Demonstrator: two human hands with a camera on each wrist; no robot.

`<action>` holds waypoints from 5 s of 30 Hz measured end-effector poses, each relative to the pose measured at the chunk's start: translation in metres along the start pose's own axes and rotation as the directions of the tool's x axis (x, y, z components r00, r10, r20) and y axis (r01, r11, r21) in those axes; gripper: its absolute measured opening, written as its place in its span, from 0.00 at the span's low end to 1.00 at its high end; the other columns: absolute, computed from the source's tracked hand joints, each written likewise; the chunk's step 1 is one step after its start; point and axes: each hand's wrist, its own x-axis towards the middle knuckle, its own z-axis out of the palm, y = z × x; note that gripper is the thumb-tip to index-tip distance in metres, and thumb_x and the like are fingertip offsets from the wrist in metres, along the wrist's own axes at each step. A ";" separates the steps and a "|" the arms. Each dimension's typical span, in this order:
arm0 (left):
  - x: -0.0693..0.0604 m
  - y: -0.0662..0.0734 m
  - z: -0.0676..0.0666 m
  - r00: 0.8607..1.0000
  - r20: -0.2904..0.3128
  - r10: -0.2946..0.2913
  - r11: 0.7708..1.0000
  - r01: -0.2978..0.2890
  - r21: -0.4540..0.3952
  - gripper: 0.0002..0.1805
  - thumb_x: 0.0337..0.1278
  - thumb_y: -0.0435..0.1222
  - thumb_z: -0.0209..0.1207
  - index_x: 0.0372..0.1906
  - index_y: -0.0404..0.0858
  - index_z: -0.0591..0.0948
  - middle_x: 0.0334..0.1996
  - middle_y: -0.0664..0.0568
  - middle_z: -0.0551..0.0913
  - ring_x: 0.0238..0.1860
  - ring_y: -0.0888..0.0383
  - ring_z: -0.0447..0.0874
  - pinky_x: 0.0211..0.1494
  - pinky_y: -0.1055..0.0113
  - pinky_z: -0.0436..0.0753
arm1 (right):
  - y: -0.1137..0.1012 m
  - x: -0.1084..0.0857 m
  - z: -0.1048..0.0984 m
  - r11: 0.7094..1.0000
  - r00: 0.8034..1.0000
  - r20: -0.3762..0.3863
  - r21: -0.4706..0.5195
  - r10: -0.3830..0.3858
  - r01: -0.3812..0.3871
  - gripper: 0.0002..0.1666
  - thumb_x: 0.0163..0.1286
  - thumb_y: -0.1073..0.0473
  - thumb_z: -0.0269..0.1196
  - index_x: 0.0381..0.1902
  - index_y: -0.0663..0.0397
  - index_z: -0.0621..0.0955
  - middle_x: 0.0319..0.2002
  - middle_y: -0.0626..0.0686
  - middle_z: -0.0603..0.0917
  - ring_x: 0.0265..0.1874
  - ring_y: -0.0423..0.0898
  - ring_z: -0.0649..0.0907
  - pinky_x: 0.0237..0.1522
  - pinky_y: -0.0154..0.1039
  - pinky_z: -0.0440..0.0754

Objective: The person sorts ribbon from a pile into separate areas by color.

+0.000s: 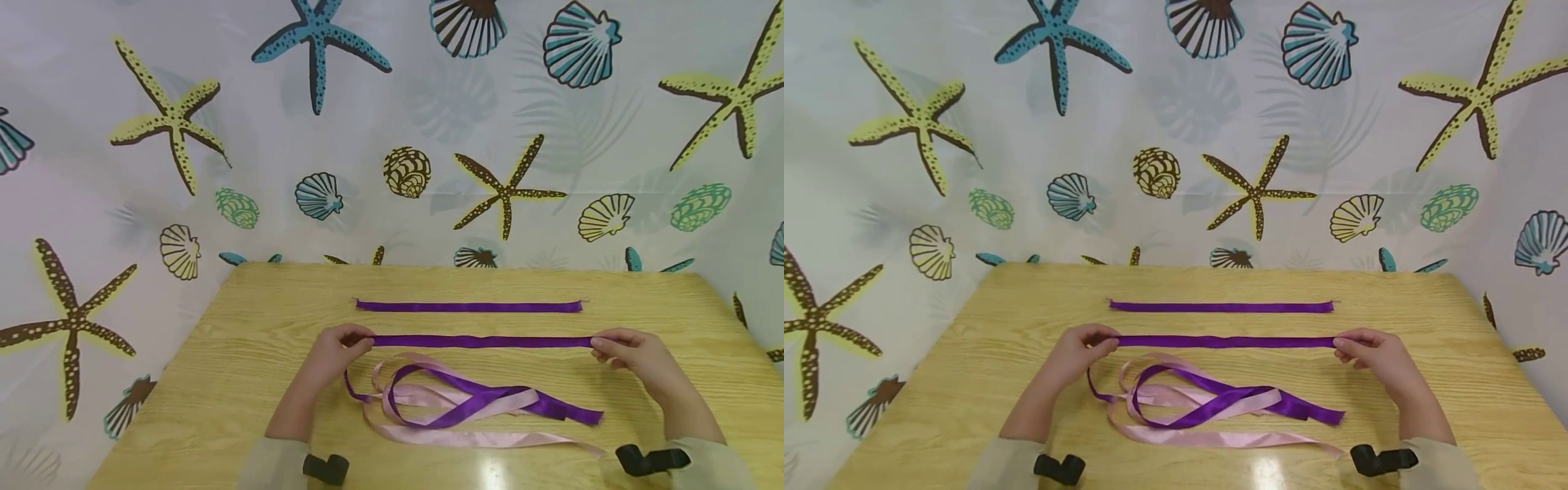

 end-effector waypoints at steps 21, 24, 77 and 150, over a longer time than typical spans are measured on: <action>-0.002 -0.015 -0.012 0.992 -0.074 -0.103 0.994 0.101 -0.030 0.11 0.59 0.37 0.59 0.44 0.36 0.82 0.34 0.51 0.82 0.36 0.56 0.77 0.37 0.66 0.76 | 0.008 0.002 -0.008 0.998 0.998 -0.046 0.052 0.035 -0.033 0.17 0.65 0.46 0.59 0.41 0.52 0.81 0.30 0.43 0.83 0.34 0.41 0.80 0.37 0.35 0.78; -0.002 -0.020 -0.013 0.990 -0.090 -0.110 0.994 0.108 -0.021 0.11 0.58 0.37 0.60 0.44 0.36 0.82 0.36 0.50 0.82 0.37 0.56 0.77 0.39 0.65 0.76 | 0.008 0.002 -0.009 0.997 0.997 -0.062 0.060 0.042 -0.038 0.17 0.65 0.45 0.59 0.41 0.52 0.82 0.30 0.42 0.83 0.34 0.41 0.80 0.37 0.34 0.78; 0.041 -0.043 -0.030 0.918 -0.268 -0.292 0.952 0.254 -0.169 0.19 0.62 0.40 0.56 0.49 0.29 0.79 0.41 0.38 0.81 0.45 0.46 0.77 0.44 0.61 0.75 | 0.013 0.039 -0.027 0.987 0.976 -0.142 0.014 0.163 -0.163 0.29 0.64 0.41 0.59 0.50 0.60 0.77 0.28 0.36 0.82 0.30 0.35 0.78 0.29 0.34 0.75; 0.061 -0.045 -0.017 0.846 -0.332 -0.416 0.896 0.444 0.007 0.21 0.56 0.45 0.54 0.50 0.36 0.74 0.47 0.39 0.76 0.42 0.45 0.74 0.44 0.54 0.73 | -0.001 0.062 0.006 0.838 0.855 -0.413 -0.304 0.313 -0.454 0.31 0.64 0.37 0.54 0.16 0.55 0.83 0.28 0.55 0.82 0.30 0.51 0.73 0.31 0.41 0.66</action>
